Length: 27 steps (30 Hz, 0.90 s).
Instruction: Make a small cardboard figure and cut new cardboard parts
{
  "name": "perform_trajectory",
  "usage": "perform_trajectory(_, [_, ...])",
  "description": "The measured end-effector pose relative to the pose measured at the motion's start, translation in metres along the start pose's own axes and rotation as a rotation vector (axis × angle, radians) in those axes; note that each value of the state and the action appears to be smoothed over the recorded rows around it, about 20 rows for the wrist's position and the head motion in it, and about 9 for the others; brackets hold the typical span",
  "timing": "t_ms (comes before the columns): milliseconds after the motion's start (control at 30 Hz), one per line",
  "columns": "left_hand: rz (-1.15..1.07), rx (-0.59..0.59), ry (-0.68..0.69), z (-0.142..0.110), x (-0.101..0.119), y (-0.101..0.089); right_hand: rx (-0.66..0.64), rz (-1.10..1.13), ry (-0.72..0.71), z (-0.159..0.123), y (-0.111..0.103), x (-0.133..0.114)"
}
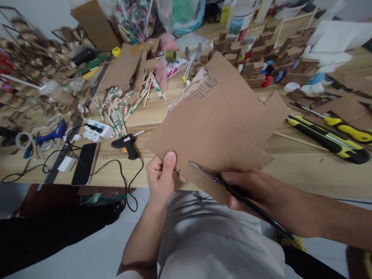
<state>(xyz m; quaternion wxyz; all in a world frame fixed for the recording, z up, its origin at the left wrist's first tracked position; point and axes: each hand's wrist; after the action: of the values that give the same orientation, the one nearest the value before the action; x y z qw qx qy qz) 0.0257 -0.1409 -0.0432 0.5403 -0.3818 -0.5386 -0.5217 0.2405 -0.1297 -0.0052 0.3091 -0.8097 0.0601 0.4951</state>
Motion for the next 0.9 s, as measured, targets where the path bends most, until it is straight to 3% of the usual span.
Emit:
perform_trajectory(300, [-0.020,0.034,-0.013,0.004,0.005,0.004,-0.047,0.126,-0.068,0.001,0.006,0.007])
perform_trajectory(633, [0.015,0.037,-0.021,0.001,0.010,0.003,0.003,0.129,-0.074,0.000,0.013,0.010])
perform_trajectory(900, [0.021,-0.033,-0.052,0.005,0.007,-0.001,-0.001,0.108,-0.121,0.002,0.016,0.014])
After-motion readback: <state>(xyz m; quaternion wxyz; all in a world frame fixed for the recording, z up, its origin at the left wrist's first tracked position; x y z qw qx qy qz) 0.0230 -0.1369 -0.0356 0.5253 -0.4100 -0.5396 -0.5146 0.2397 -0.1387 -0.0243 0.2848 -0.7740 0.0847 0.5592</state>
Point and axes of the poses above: each hand's wrist, its own z-axis towards the middle knuckle, its own y-axis out of the palm, x = y × z, and after that the axes turned 11 degrees about -x, right-handed
